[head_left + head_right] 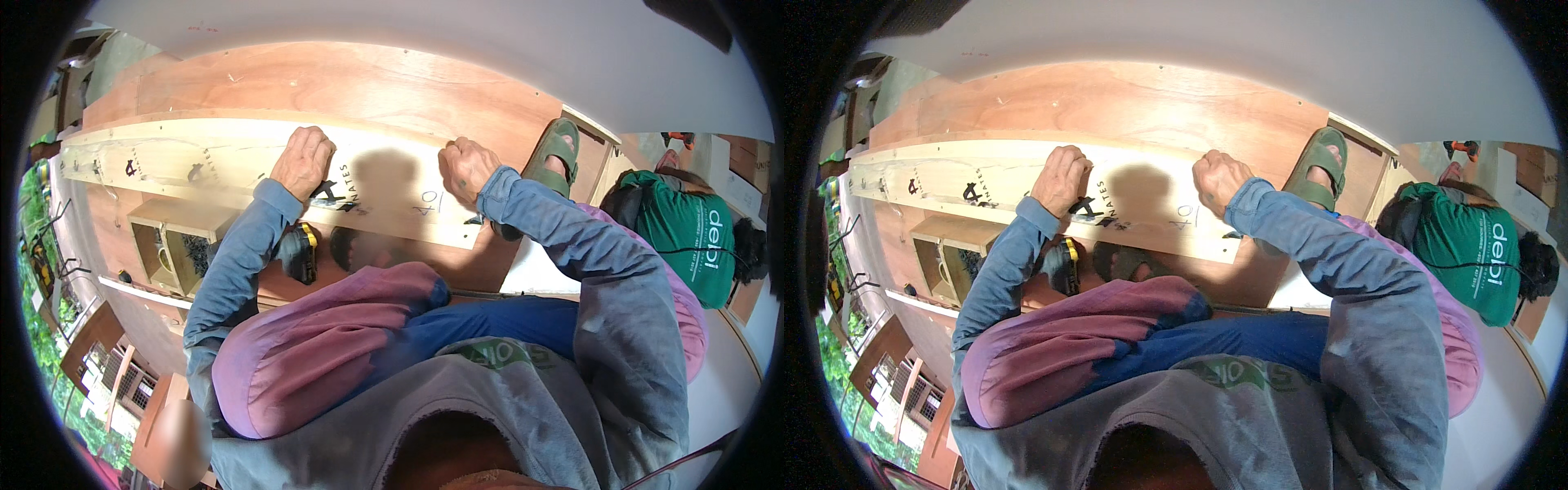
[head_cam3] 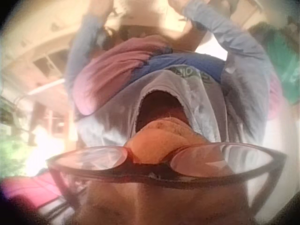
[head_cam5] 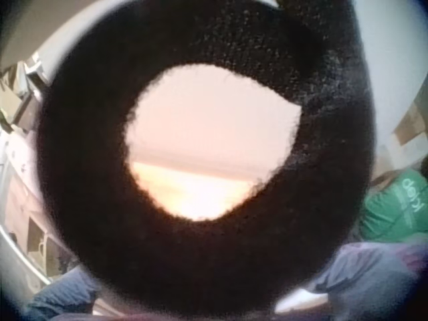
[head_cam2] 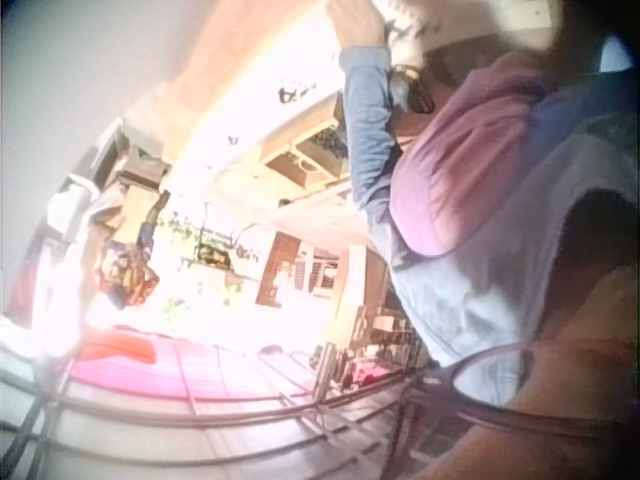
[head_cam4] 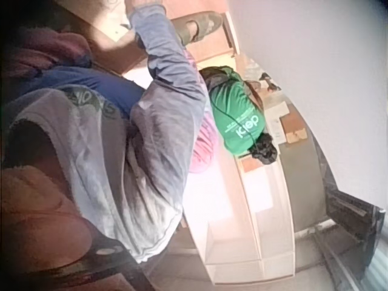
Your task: The person is assembling a wooden board by driving screws into it using a cordless drill. They repeatedly pick up screws from a nearby container and secure them into the board.
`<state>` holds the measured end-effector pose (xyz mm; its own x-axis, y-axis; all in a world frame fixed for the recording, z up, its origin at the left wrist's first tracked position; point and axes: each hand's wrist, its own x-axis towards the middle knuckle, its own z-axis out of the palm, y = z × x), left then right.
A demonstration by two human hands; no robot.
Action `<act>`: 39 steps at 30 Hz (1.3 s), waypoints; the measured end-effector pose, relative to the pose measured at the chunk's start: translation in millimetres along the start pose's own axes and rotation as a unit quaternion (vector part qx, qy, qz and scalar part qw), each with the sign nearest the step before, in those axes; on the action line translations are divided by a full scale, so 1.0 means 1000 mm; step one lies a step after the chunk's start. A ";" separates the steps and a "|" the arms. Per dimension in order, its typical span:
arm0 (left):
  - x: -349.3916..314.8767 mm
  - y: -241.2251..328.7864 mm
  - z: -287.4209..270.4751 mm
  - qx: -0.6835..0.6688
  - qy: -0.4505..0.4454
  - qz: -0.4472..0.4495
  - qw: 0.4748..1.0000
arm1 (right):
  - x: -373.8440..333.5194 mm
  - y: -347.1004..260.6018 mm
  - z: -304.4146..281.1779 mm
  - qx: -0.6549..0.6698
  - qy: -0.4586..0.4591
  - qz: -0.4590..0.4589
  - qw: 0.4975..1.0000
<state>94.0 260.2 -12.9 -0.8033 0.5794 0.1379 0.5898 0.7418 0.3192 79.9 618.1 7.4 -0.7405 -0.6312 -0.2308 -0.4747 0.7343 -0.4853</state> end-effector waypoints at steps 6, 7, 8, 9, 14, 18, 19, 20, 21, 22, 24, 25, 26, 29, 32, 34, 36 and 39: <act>0.004 0.000 -0.004 -0.013 -0.003 0.026 1.000 | -0.009 0.013 0.014 0.049 -0.035 -0.124 0.990; 0.002 -0.003 -0.006 -0.017 -0.010 0.023 1.000 | -0.009 0.014 0.014 0.052 -0.039 -0.160 0.985; 0.000 -0.004 -0.007 -0.020 -0.017 0.020 0.999 | -0.009 0.014 0.014 0.054 -0.043 -0.195 0.978; -0.002 -0.002 -0.005 -0.034 -0.011 -0.006 0.999 | -0.013 0.012 0.014 0.041 -0.032 -0.210 0.976; 0.039 0.023 -0.014 -0.035 0.082 -0.044 0.995 | -0.010 0.019 0.017 0.038 -0.055 -0.199 0.978; 0.045 0.031 0.010 -0.002 -0.038 -0.056 0.998 | -0.004 -0.005 -0.006 0.034 -0.048 -0.222 0.973; 0.048 0.036 0.017 0.026 -0.029 -0.053 0.998 | -0.001 -0.011 -0.009 0.039 -0.008 -0.191 0.981; 0.048 0.035 0.019 0.037 -0.030 -0.044 0.998 | 0.003 -0.019 -0.011 0.044 0.032 -0.160 0.986; 0.047 0.033 0.021 0.049 -0.030 -0.035 0.998 | 0.008 -0.025 -0.011 0.049 0.072 -0.129 0.988; 0.047 0.031 0.022 0.060 -0.033 -0.022 0.997 | 0.013 -0.027 -0.009 0.040 0.062 -0.109 0.991; 0.038 0.032 0.021 0.035 -0.040 -0.017 0.998 | 0.025 -0.026 0.000 0.022 0.042 -0.070 0.996; 0.036 0.033 0.018 0.021 -0.044 -0.013 0.999 | 0.027 -0.027 0.007 -0.003 0.026 -0.037 0.999; 0.036 0.031 0.016 0.015 -0.035 0.007 0.999 | 0.029 -0.023 0.008 -0.005 0.026 -0.044 0.999; 0.029 0.029 0.006 0.001 -0.031 0.047 0.998 | 0.030 -0.017 0.011 -0.003 0.018 -0.063 0.998; 0.021 0.031 -0.001 0.007 -0.037 0.063 0.997 | 0.032 -0.020 0.006 0.006 -0.005 -0.085 0.996; 0.021 0.032 0.000 0.023 -0.011 0.085 0.996 | 0.030 -0.024 0.001 0.026 -0.030 -0.109 0.993; 0.021 0.031 -0.004 0.023 -0.022 0.097 0.995 | 0.026 -0.023 0.003 0.038 -0.044 -0.150 0.987; 0.010 0.025 -0.004 0.024 -0.060 0.106 0.992 | 0.012 -0.019 0.017 0.023 -0.051 -0.209 0.976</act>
<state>100.7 282.9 0.2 -0.6466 0.7582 0.0843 0.7505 0.6124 0.2486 88.3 591.9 -0.4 -0.4334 -0.8971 -0.0864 -0.7017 0.3960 -0.5923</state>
